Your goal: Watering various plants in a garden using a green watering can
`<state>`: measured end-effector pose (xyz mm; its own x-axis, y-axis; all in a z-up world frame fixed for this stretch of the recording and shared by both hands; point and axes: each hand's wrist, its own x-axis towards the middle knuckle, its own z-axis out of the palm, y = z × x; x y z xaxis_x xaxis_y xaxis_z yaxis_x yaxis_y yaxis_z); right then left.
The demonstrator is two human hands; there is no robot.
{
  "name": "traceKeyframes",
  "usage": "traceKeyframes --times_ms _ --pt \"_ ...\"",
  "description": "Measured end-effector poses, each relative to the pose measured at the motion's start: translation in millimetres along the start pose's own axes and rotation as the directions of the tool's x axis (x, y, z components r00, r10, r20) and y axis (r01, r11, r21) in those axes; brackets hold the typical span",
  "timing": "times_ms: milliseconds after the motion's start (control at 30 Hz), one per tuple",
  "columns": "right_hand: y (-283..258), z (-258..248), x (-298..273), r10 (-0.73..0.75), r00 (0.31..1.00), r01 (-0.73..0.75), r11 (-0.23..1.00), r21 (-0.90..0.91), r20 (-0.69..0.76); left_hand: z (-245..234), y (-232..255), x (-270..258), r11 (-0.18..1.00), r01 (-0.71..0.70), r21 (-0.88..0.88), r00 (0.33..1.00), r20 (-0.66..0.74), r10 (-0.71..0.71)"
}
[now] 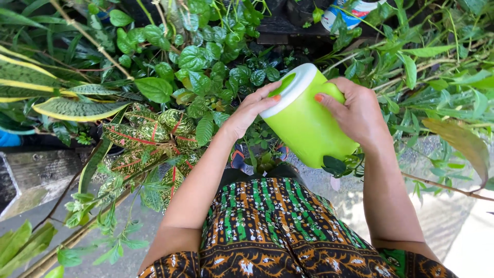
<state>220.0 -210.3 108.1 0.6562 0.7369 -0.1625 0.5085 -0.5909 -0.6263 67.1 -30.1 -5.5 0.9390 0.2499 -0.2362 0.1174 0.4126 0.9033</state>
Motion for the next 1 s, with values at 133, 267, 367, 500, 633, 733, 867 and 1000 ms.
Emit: traceKeyframes --times_ms 133,267,367,500,633,733,867,1000 --pt "15.2 -1.7 -13.3 0.058 0.998 -0.058 0.998 -0.041 0.001 6.7 -25.2 8.0 0.997 0.072 -0.007 0.993 0.096 -0.071" --pt "32.6 -2.5 -27.7 0.107 0.994 -0.107 0.994 -0.008 -0.034 15.7 -20.5 11.9 0.995 0.103 -0.007 0.985 0.141 -0.101" --pt "34.2 -9.5 -37.1 0.103 0.991 -0.101 0.994 0.028 -0.083 21.1 -8.5 19.4 0.999 0.043 0.017 0.984 0.17 -0.046" --pt "36.5 -21.4 -40.5 0.071 0.99 -0.066 0.997 0.043 -0.121 28.0 -1.4 19.5 0.999 -0.033 0.026 0.982 0.186 0.028" --pt "33.7 -19.5 -42.2 0.037 0.995 -0.034 0.999 0.036 -0.089 29.8 -8.3 11.8 0.999 -0.012 0.03 0.989 0.148 0.008" --pt "42.5 -21.6 -44.6 -0.049 0.994 0.05 0.999 0.006 -0.1 38.6 -1.9 0.7 1.0 -0.003 0.025 0.994 0.108 0.001" --pt "42.3 -33.8 -57.3 -0.25 0.952 0.254 0.967 0.0 -0.176 57.2 12.9 -6.7 0.976 -0.213 -0.04 0.976 -0.049 0.211" --pt "40.2 -43.0 -75.7 -0.582 0.794 0.566 0.813 -0.136 -0.177 71.0 14.7 -19.8 0.896 -0.435 -0.091 0.869 -0.301 0.392"
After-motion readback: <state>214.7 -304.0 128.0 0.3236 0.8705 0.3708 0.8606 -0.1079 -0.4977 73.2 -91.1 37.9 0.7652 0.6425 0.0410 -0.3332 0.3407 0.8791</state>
